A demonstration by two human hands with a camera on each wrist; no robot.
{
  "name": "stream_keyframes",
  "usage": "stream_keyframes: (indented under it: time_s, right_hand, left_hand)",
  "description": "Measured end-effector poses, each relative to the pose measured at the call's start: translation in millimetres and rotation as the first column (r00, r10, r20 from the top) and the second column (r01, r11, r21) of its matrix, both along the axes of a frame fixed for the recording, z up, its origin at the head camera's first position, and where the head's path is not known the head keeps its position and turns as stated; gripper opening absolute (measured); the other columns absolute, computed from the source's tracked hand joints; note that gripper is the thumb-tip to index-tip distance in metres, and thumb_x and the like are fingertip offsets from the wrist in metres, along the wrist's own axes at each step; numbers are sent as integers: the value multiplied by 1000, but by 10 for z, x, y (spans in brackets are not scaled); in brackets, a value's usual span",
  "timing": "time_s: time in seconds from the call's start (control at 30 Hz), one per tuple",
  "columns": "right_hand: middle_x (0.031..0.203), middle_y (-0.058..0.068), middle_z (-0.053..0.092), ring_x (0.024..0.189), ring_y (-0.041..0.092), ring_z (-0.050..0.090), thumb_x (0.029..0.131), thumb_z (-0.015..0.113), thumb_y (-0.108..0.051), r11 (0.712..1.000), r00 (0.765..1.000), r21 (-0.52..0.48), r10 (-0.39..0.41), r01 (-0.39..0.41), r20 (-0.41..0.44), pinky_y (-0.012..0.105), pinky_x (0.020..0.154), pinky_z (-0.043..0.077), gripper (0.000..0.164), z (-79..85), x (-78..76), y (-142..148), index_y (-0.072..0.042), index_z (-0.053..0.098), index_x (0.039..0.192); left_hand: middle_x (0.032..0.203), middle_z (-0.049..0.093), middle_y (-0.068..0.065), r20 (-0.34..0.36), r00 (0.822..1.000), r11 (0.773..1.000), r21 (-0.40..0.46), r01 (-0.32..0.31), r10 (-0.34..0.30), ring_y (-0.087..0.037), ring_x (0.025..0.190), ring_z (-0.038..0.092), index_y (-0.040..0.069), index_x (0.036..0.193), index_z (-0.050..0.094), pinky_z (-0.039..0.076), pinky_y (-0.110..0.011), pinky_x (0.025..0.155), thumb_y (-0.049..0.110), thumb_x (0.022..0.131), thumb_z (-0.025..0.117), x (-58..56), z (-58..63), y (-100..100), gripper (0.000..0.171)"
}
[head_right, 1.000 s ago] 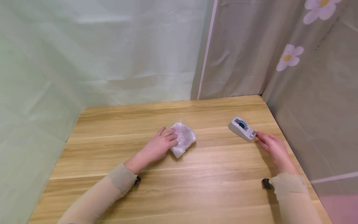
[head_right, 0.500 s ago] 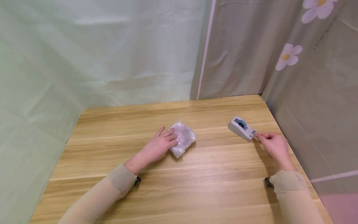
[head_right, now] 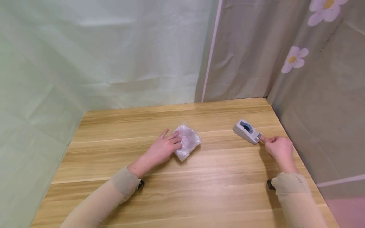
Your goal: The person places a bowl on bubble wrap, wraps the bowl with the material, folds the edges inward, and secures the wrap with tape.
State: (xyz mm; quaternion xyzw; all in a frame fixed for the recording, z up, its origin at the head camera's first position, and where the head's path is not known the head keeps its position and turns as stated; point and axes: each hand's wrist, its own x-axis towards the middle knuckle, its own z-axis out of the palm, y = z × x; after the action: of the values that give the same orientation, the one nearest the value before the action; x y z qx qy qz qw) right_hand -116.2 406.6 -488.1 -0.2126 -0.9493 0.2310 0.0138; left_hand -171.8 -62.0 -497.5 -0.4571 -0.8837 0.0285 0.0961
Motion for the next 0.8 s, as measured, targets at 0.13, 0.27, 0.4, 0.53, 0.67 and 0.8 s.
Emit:
stream_keyframes:
  time_s: [0.13, 0.27, 0.4, 0.53, 0.67, 0.8]
  right_hand:
    - [97, 24, 66, 88, 41, 53, 92, 55, -60, 1000, 1000, -3, -11, 11, 28, 41, 66, 43, 63, 22, -10, 3, 1, 72, 93]
    - [100, 25, 65, 91, 42, 52, 92, 55, -60, 1000, 999, -2, -8, 8, 40, 44, 69, 44, 63, 40, -23, 9, 0, 72, 93]
    - [95, 22, 63, 89, 41, 49, 91, 55, -62, 1000, 998, -9, -26, 27, 51, 38, 66, 40, 62, 40, -19, 17, -1, 70, 90]
    - [93, 21, 63, 88, 41, 49, 91, 56, -61, 1000, 999, -1, -29, 29, 40, 40, 67, 40, 62, 43, -11, 22, -1, 69, 88]
    - [83, 19, 63, 81, 40, 52, 91, 62, -52, 1000, 1000, 31, 4, -4, -4, 42, 63, 42, 52, 4, -3, 30, -1, 66, 83]
    - [68, 8, 59, 72, 33, 52, 90, 67, -49, 998, 998, 35, 44, -43, -39, 36, 57, 36, 47, -58, 67, 106, -4, 64, 78]
  left_hand:
    - [134, 63, -3, 1, 1000, 1000, 2, 3, -3, -30, 140, 41, 22, 107, 70, 21, -65, 114, 0, 90, 62, 3, 3, 8, 29]
    - [135, 62, -3, 4, 1000, 1000, -6, -5, 5, -30, 141, 40, 22, 107, 70, 23, -65, 114, -1, 88, 64, 7, 12, 12, 30]
    - [135, 62, -3, 3, 1000, 1000, -8, -2, 2, -30, 141, 41, 22, 107, 70, 25, -66, 113, 0, 89, 64, 9, 27, 19, 29]
    - [134, 63, -4, 4, 1000, 1000, -5, 3, -3, -31, 140, 41, 22, 107, 69, 23, -66, 113, 0, 90, 63, 8, 31, 29, 28]
    - [134, 63, -4, -2, 1000, 1000, -5, -2, 2, -30, 140, 42, 22, 107, 70, 23, -66, 113, 1, 90, 64, 12, 35, 26, 28]
    - [136, 62, -4, 3, 1000, 1000, -17, -7, 7, -30, 141, 41, 22, 110, 70, 24, -66, 113, 1, 89, 65, 18, 38, 7, 30]
